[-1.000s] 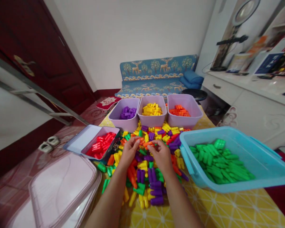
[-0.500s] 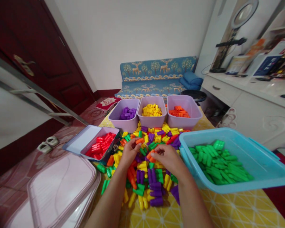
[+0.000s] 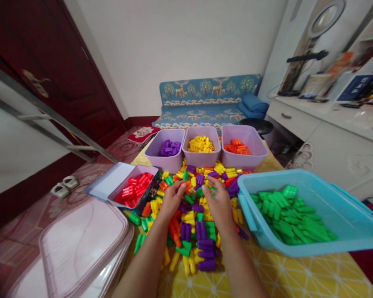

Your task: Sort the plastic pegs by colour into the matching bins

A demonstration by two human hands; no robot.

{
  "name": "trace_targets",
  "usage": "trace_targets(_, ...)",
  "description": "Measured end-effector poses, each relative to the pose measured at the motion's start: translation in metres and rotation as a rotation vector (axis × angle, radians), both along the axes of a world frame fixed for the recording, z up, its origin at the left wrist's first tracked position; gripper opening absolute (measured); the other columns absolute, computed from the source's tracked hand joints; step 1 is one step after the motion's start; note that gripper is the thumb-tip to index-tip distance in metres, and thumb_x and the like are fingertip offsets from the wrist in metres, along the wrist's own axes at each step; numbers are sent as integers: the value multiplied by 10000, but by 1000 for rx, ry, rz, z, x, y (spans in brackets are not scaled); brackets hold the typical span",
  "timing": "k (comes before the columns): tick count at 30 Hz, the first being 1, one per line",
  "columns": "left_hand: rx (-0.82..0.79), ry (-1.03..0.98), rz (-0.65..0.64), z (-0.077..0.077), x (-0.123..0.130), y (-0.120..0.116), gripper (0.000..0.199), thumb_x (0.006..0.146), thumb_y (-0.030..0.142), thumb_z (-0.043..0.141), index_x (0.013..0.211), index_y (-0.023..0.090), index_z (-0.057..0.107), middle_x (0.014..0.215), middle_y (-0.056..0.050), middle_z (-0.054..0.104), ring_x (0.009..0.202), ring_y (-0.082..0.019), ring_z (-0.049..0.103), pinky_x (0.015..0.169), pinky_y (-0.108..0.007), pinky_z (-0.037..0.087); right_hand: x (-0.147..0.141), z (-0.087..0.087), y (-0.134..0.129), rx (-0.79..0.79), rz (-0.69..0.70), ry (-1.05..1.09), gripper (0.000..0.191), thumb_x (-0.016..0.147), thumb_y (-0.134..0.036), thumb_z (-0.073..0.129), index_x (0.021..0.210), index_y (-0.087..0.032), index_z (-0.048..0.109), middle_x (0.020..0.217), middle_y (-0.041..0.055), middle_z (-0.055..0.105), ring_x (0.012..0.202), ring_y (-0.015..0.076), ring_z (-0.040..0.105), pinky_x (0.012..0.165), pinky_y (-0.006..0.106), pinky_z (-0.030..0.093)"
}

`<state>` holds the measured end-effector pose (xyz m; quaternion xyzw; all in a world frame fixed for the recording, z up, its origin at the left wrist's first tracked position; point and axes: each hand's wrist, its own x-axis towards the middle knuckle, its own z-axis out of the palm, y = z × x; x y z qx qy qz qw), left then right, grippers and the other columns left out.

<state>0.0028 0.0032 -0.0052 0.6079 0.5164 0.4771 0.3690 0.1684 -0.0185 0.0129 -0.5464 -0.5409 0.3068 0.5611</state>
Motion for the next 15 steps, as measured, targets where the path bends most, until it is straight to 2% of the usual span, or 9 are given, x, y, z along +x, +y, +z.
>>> trace_targets(2,63,138,49,4,0,-2,378,909,412,434,946,151,705,835,-67,675,813,-196,617,804,-335,481,4,-14,6,120,-79,-307,432,802,-431,573,1133,-157,611,1217,154,591,1177,295,512,1028,504,375)
trace_targets(4,162,303,132,7,1,-4,333,894,398,468,943,179,714,975,-95,652,975,-233,587,909,-386,444,8,-25,9,171,-146,-542,468,816,-429,544,1179,-137,592,1299,176,525,1257,315,429,1070,514,314)
trace_targets(6,237,448,229,9,1,-7,295,864,373,523,1050,215,689,1199,-118,572,1188,-280,477,1023,-447,358,9,-33,9,121,-204,-688,528,836,-436,519,1258,-121,536,1377,198,446,1321,344,342,1070,530,298)
trace_targets(9,223,585,308,6,1,-8,447,818,378,582,1242,238,579,1418,-133,404,1348,-343,290,1092,-525,242,8,-35,4,-18,-246,-842,618,845,-465,516,1354,-123,441,1450,218,351,1344,380,295,1022,551,327)
trace_targets(12,121,655,270,0,0,-8,606,757,427,641,1314,226,513,1444,-159,382,1356,-388,271,1079,-554,240,5,-30,0,-93,-209,-947,612,836,-487,528,1352,-165,458,1440,200,388,1308,381,343,959,542,373)
trace_targets(15,73,721,169,0,0,-7,627,710,425,684,1294,249,537,1435,-151,411,1328,-402,314,1056,-560,261,2,-24,-2,-77,-121,-965,503,834,-425,548,1292,-217,534,1380,134,491,1256,346,402,941,505,390)
